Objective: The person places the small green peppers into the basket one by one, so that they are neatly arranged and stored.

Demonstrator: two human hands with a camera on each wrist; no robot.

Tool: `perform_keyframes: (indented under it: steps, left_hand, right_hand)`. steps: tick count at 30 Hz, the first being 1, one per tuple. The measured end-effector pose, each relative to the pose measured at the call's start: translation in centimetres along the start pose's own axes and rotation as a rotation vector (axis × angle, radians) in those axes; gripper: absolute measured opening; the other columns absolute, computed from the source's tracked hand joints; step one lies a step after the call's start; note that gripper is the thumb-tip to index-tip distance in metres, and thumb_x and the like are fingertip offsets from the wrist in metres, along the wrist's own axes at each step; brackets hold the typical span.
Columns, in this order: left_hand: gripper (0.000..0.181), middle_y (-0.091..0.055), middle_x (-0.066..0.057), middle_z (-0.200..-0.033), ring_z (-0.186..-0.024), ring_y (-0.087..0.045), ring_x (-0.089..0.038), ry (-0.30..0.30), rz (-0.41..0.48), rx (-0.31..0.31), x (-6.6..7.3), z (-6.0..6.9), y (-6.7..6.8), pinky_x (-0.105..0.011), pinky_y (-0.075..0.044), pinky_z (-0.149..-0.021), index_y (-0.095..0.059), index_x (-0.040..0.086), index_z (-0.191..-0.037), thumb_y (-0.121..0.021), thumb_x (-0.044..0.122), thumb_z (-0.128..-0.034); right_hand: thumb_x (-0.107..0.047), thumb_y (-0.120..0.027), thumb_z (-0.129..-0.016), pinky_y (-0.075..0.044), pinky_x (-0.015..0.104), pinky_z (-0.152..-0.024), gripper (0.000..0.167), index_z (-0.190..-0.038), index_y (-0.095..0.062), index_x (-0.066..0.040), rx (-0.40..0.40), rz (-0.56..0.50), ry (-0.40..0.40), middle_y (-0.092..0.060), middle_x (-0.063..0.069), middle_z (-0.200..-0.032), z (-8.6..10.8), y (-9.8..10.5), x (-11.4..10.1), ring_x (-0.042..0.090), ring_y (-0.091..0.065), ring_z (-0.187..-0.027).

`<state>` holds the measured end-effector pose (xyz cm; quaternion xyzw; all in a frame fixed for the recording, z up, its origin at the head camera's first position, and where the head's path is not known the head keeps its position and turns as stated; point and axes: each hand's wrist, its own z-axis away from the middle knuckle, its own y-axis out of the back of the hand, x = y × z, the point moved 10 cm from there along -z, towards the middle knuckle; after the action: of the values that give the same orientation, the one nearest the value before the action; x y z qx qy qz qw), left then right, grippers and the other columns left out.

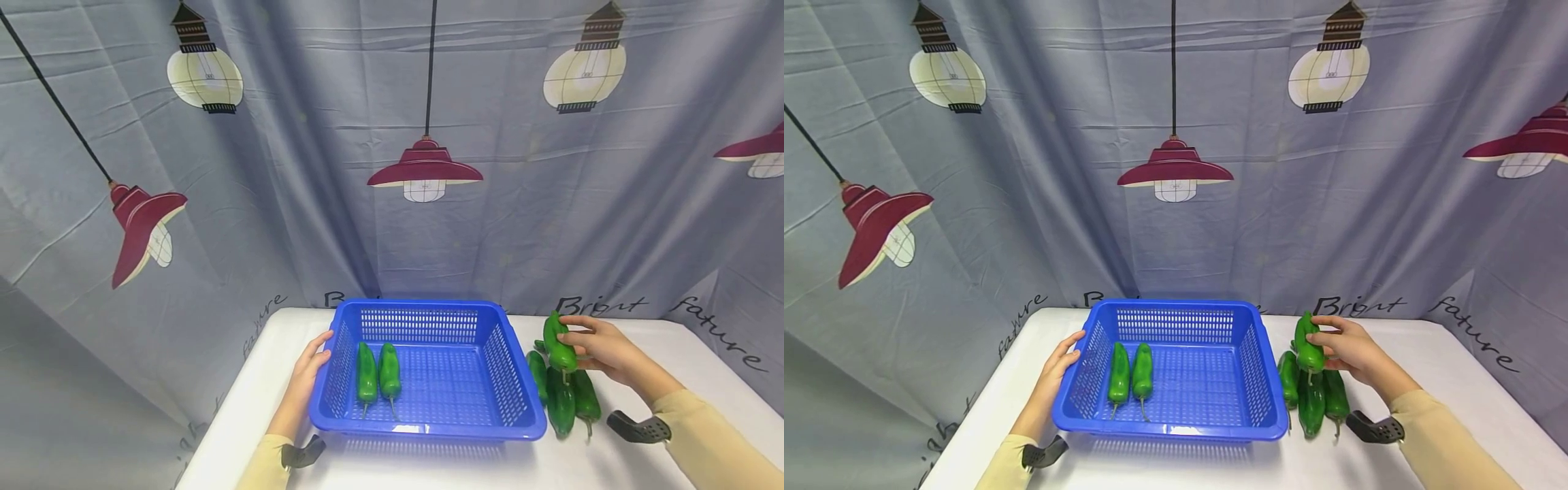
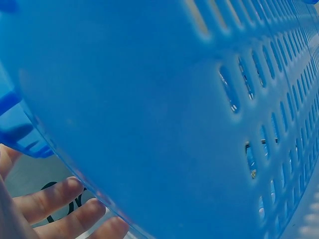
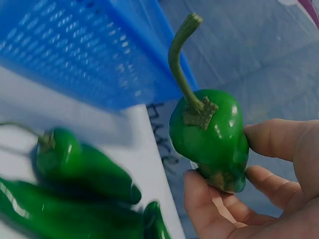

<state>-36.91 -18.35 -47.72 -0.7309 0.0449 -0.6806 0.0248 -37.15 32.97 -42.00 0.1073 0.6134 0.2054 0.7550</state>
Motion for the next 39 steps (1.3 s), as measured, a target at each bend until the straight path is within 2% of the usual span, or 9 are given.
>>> perform_keyframes:
  steps: [8,13,18,26,32,39]
  left_hand:
    - [0.048,-0.059,-0.029,-0.128,-0.091,-0.067,-0.013,0.009,-0.004,-0.002,-0.2,-0.1,0.0,-0.03,-0.059,-0.079,-0.039,0.003,-0.153,-0.041,0.011,-0.1054]
    - [0.049,-0.056,-0.033,-0.132,-0.091,-0.067,-0.012,-0.003,-0.003,-0.002,-0.1,-0.2,0.1,-0.029,-0.059,-0.08,-0.039,0.001,-0.153,-0.04,0.01,-0.1051]
    - [0.049,-0.051,-0.034,-0.137,-0.091,-0.067,-0.012,-0.009,0.018,-0.014,-0.1,-0.3,0.0,-0.028,-0.058,-0.079,-0.038,0.0,-0.153,-0.041,0.01,-0.1048]
    - [0.049,-0.055,-0.032,-0.134,-0.092,-0.067,-0.012,-0.019,0.007,-0.01,0.0,-0.3,-0.1,-0.028,-0.058,-0.08,-0.039,0.0,-0.152,-0.042,0.011,-0.1045]
    - [0.049,-0.056,-0.029,-0.133,-0.091,-0.067,-0.012,-0.009,0.019,-0.008,-0.1,-0.3,-0.1,-0.028,-0.059,-0.08,-0.039,0.0,-0.152,-0.042,0.011,-0.1046]
    - [0.049,-0.051,-0.034,-0.138,-0.092,-0.066,-0.011,-0.01,-0.005,-0.005,-0.1,-0.2,0.0,-0.027,-0.058,-0.081,-0.039,0.0,-0.153,-0.042,0.011,-0.1048]
  right_hand:
    - [-0.02,-0.056,-0.104,-0.063,0.038,-0.084,0.07,-0.156,-0.019,0.009,-0.051,-0.056,0.048,-0.051,0.029,-0.137,-0.8,-2.7,-3.6,0.01,-0.07,-0.095]
    - [-0.018,-0.057,-0.103,-0.063,0.037,-0.083,0.07,-0.156,-0.021,0.008,-0.089,-0.067,0.071,-0.052,0.03,-0.14,-1.2,-5.1,-6.1,0.011,-0.069,-0.098]
    - [-0.016,-0.057,-0.102,-0.063,0.039,-0.084,0.069,-0.157,-0.022,0.006,-0.143,-0.101,0.098,-0.045,0.034,-0.146,-1.7,-7.7,-8.0,0.015,-0.069,-0.101]
    - [-0.01,-0.061,-0.099,-0.064,0.038,-0.078,0.061,-0.152,-0.034,0.003,-0.154,-0.105,0.094,-0.043,0.033,-0.145,-2.9,-11.2,-9.3,0.02,-0.068,-0.097]
    - [-0.006,-0.06,-0.098,-0.064,0.042,-0.081,0.059,-0.151,-0.036,0.004,-0.18,-0.123,0.089,-0.042,0.033,-0.143,-3.8,-13.9,-10.0,0.03,-0.066,-0.106]
    - [-0.004,-0.061,-0.098,-0.063,0.047,-0.083,0.056,-0.149,-0.039,0.003,-0.185,-0.143,0.074,-0.045,0.033,-0.142,-5.1,-16.7,-10.3,0.036,-0.065,-0.112]
